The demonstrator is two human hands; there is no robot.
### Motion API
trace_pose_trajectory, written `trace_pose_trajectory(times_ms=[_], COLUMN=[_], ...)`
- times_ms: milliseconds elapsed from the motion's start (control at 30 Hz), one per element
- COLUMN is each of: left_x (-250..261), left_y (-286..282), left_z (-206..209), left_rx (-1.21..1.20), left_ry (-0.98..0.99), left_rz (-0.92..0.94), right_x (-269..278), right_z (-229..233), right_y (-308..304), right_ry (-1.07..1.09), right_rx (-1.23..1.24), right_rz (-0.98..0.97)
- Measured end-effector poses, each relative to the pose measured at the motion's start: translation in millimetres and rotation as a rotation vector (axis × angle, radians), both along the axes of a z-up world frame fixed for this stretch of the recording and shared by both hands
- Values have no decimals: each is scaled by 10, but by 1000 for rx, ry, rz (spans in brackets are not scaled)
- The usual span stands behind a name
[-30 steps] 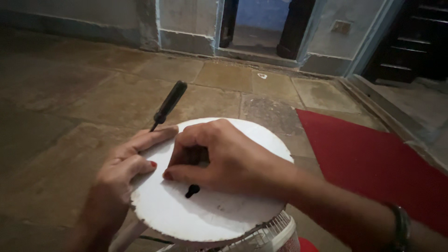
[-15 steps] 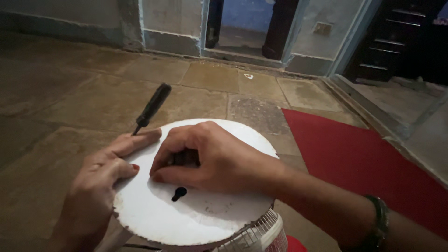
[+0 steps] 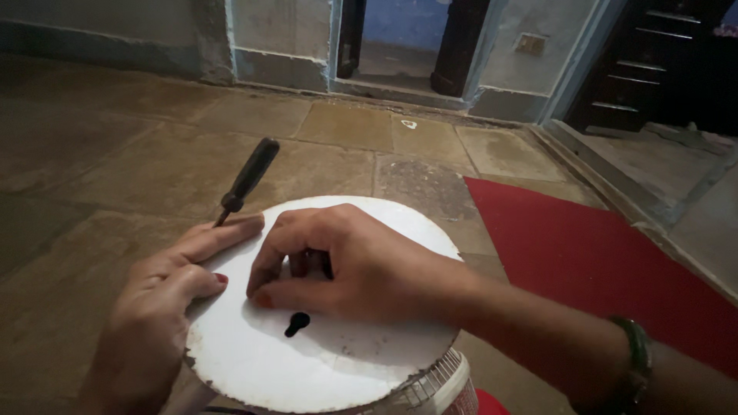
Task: The person uses a screwdriver to remove screws from the back cover of a white electric fan. They then remove the cover and handle a black plastic component, appearing to inspect or adjust it before placing it back on the fan.
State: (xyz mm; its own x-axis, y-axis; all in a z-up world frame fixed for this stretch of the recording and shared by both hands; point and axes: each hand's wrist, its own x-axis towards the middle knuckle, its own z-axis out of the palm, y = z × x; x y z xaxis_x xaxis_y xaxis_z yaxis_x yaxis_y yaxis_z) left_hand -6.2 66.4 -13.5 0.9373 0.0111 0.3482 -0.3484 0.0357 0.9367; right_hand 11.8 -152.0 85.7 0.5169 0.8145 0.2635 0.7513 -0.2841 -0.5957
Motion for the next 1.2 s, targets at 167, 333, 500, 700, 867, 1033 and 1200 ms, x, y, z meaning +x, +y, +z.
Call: trace_pose_trajectory(times_ms=[167,333,500,700,867,1033,1200], left_x=[-10,-13,-13,-16,-27,-28,-16], left_y=[-27,-2,-21,-29,-28,-19,-15], left_z=[-3,24,27,15,12,19,20], left_rx=[-63,3,-46,61,5,13,35], left_ry=[-7,-22,4,-63,-15,-9,-47], left_rz=[-37,-26,-39,27,7,0,-5], right_x=[42,35,30,30,42,26,13], right_z=[-34,-70,-23,-73,-110,-87,-58], right_y=[32,98,44,41,38,25,58], right_ry=[-104,-249,-36,-108,-225,-178,-101], right_rx=[-64,-35,-21,-7,15,-5,3], right_rz=[-37,-31,-66,-46,60,82,-30])
